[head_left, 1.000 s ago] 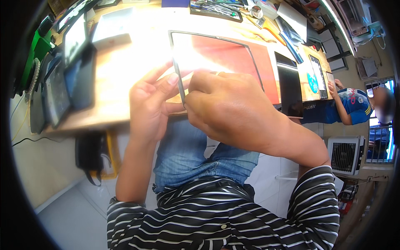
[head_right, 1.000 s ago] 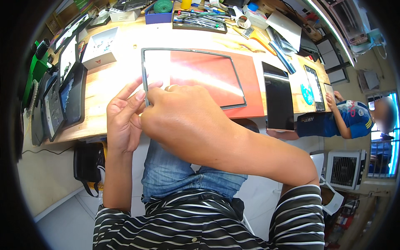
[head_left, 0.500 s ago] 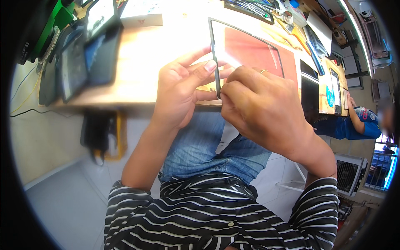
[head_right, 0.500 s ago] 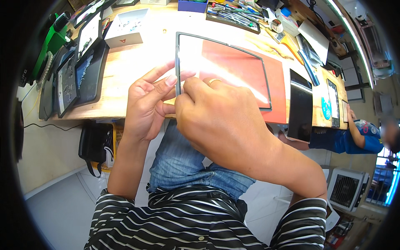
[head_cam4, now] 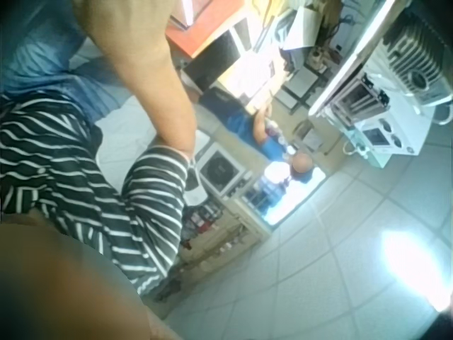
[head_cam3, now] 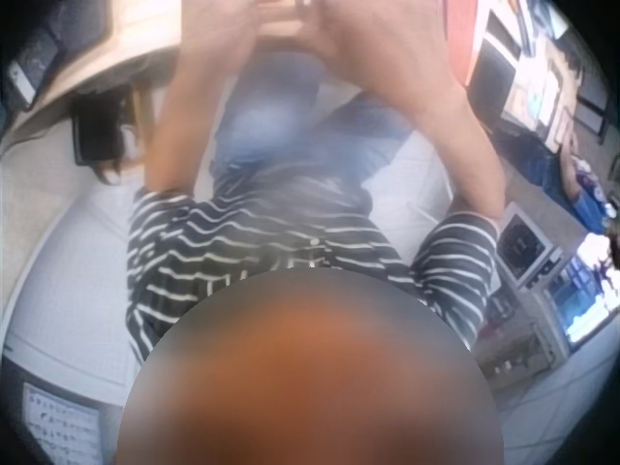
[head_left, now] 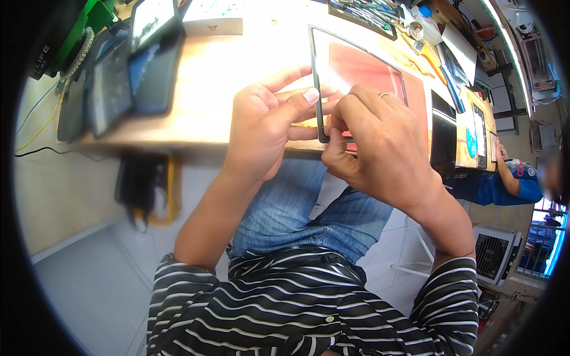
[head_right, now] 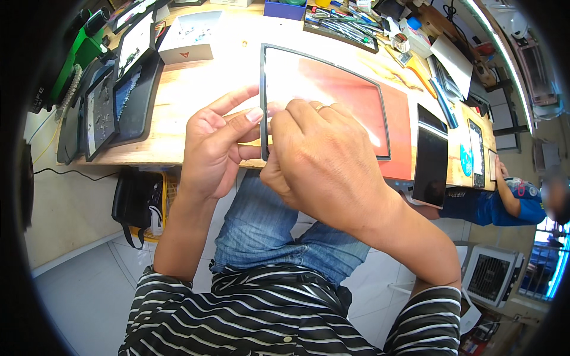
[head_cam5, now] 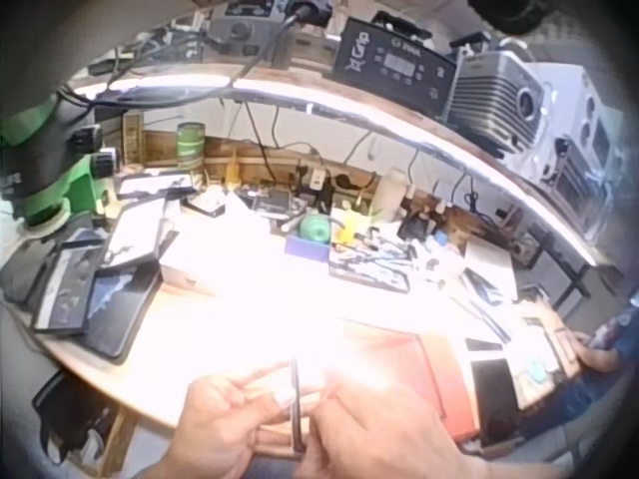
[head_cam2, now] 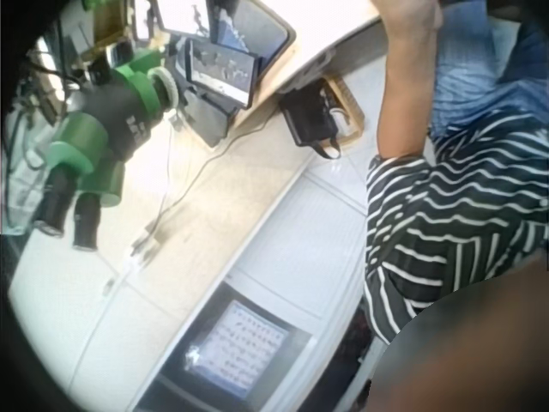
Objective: The person cleans a tablet screen with a cloth, aligns and attaches a frame, places the screen assembly onto a red mat, and uses a laminating machine to press the assembly. The person handles the tablet, frame, and mat throughout.
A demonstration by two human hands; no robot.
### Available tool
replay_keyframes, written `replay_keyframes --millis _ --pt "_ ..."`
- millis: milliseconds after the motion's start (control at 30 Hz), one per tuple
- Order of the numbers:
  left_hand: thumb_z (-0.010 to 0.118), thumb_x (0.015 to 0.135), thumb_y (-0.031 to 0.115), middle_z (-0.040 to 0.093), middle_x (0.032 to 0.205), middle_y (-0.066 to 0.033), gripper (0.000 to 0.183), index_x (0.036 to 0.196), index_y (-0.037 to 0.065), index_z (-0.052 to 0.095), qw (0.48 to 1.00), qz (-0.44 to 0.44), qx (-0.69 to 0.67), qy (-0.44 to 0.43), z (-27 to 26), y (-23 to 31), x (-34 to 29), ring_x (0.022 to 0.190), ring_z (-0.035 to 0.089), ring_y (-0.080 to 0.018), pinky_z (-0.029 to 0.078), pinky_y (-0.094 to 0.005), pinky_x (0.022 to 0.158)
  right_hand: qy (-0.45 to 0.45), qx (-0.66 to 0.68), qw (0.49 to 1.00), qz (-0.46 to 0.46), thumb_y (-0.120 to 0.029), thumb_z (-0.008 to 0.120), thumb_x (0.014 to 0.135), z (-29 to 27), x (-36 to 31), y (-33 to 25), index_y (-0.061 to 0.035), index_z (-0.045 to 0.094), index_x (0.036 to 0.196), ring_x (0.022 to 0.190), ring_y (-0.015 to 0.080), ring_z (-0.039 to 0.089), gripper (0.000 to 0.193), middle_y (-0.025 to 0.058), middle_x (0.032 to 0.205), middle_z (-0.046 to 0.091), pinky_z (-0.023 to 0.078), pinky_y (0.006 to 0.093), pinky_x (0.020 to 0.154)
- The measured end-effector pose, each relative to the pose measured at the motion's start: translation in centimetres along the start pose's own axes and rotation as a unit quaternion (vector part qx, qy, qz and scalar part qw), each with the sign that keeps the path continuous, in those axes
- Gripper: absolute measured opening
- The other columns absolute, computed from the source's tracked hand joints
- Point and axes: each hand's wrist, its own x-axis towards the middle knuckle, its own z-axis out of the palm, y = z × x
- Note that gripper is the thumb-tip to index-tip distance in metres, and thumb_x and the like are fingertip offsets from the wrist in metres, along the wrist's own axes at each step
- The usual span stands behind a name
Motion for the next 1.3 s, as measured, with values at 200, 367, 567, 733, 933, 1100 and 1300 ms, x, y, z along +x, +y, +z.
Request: replay_keyframes --millis 200,367,567,733,933,1100,1300 --pt "0.06 0.094 0.002 0.067 0.11 -0.0269 0.048 0.134 -0.016 0.043 0.999 0.017 0.026 0.012 0.4 0.6 -0.6 0.098 0.071 -0.0318 0.064 -0.0402 0.077 0.0 0.052 0.998 0.039 -0.012 0.066 0.072 0.2 -0.1 1.3 -0.0013 0.056 0.077 0.068 0.0316 0.058 0.016 0.0136 0.074 0.055 0.046 0.0409 0.062" --pt "0.061 0.094 0.003 0.068 0.11 -0.0272 0.047 0.134 -0.016 0.044 0.998 0.025 0.047 0.022 0.6 1.0 -1.1 0.098 0.071 -0.0318 0.064 -0.0398 0.076 -0.003 0.117 0.989 0.085 -0.013 0.067 0.073 -0.1 -0.2 2.3 -0.002 0.055 0.074 0.066 0.03 0.058 0.017 0.0121 0.073 0.057 0.047 0.039 0.061" --pt "0.06 0.094 0.003 0.068 0.109 -0.0278 0.047 0.134 -0.016 0.044 0.997 0.031 0.058 0.027 0.6 1.3 -1.5 0.096 0.072 -0.0316 0.064 -0.0386 0.075 -0.018 0.167 0.974 0.153 -0.004 0.06 0.074 -0.6 -0.2 2.9 -0.0035 0.054 0.078 0.066 0.0138 0.051 0.008 0.0033 0.07 0.054 0.041 0.0271 0.064" --pt "0.056 0.094 -0.001 0.066 0.108 -0.0317 0.046 0.135 -0.017 0.042 0.997 0.041 0.066 0.031 0.5 1.4 -1.8 0.096 0.071 -0.0353 0.066 -0.0374 0.071 -0.019 0.189 0.965 0.18 -0.011 0.066 0.075 -1.0 0.0 3.4 0.0006 0.056 0.073 0.062 0.0172 0.056 0.015 0.0086 0.066 0.056 0.047 0.0319 0.059" --pt "0.056 0.093 -0.001 0.066 0.106 -0.0337 0.046 0.135 -0.016 0.042 0.994 0.035 0.095 0.042 0.4 1.5 -2.2 0.096 0.071 -0.0384 0.066 -0.0367 0.068 -0.017 0.206 0.957 0.205 -0.007 0.059 0.077 -1.3 -0.2 4.2 -0.0012 0.053 0.075 0.066 0.0099 0.046 0.008 0.0014 0.068 0.049 0.039 0.0257 0.062" --pt "0.056 0.092 -0.001 0.065 0.108 -0.0364 0.046 0.135 -0.015 0.043 0.993 0.026 0.109 0.045 -0.1 1.9 -2.6 0.097 0.071 -0.039 0.066 -0.0366 0.068 -0.023 0.236 0.943 0.231 -0.005 0.055 0.081 -1.4 -0.5 4.8 -0.0022 0.053 0.077 0.069 0.0054 0.04 0.005 -0.0037 0.071 0.046 0.034 0.0219 0.061" --pt "0.059 0.092 0.002 0.067 0.108 -0.0331 0.048 0.134 -0.017 0.044 0.993 0.018 0.107 0.036 -0.4 2.4 -3.2 0.095 0.072 -0.0326 0.064 -0.0348 0.072 -0.021 0.228 0.945 0.233 -0.005 0.056 0.083 -1.7 -0.7 5.7 -0.0021 0.052 0.077 0.067 0.0038 0.039 0.007 -0.0049 0.071 0.045 0.032 0.0212 0.059"
